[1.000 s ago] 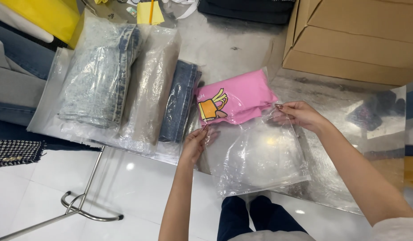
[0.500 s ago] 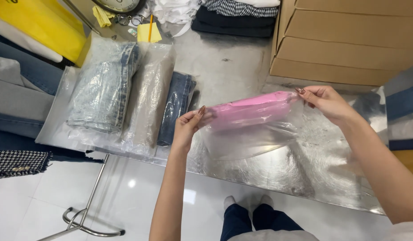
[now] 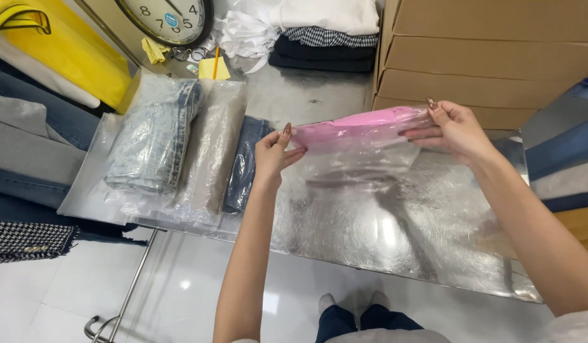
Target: The person places folded clothing items, including jeans and a pink t-shirt, into clear plastic bags on a metal table. They seal the bags and arrange them in a row.
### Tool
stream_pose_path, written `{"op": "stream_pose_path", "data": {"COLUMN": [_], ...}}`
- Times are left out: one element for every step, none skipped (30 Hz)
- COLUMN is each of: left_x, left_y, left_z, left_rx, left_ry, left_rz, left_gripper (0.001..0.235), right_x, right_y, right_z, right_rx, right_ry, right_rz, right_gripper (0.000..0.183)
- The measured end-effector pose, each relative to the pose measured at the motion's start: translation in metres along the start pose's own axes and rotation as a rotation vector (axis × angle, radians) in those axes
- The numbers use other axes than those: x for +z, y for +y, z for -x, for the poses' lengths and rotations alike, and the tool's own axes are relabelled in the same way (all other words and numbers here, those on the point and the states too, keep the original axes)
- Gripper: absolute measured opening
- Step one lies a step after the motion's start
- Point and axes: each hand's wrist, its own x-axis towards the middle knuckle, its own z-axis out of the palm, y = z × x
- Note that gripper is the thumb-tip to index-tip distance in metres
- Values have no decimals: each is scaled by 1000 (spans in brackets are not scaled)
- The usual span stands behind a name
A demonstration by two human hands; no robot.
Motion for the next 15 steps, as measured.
{"op": "stream_pose_path", "data": {"left_x": [6, 12, 18, 23, 27, 32, 28, 24, 19, 15, 12, 9, 0, -11, -21], "left_y": [-8, -17, -25, -29, -33, -37, -56, -77, -99, -114, -128, -142, -160, -179, -198], "left_z": [-1, -3, -4, 3, 10, 17, 9, 3, -3, 4, 10, 17, 15, 15, 15], "left_rx": [1, 98, 195, 194, 208, 221, 221, 203, 184, 180, 165, 150, 145, 131, 117], "left_ry": [-2, 50, 101, 99, 105, 110, 108, 124, 139, 139, 148, 157, 158, 129, 99], "left_rz": [0, 79, 158, 159, 204, 248, 249, 261, 274, 272, 294, 316, 315, 251, 187], "left_gripper": [32, 31, 30, 30, 56, 87, 87, 79, 71, 71, 39, 24, 24, 31, 42], "right_x": [-5, -10, -14, -14, -13, -12, -10, -9, -8, -10, -13, -15, -10, -5, 1], "right_y": [14, 28, 42, 52, 62, 71, 88, 108, 127, 155, 182, 209, 209, 211, 212], "right_z": [-8, -16, -25, -23, -21, -21, -20, -18, -15, -11, -6, -2, 14, 31, 48], "right_rx": [-1, -61, -120, -120, -138, -156, -157, -173, -188, -184, -142, -100, -95, -37, 21], "right_ry": [2, 46, 90, 92, 130, 169, 171, 195, 219, 222, 226, 230, 233, 228, 222], "right_rz": [0, -88, -175, -175, -196, -217, -217, -237, -257, -258, -280, -302, -301, -228, -156], "right_gripper": [25, 25, 26, 26, 23, 20, 20, 24, 34, 34, 34, 35, 35, 32, 31]}}
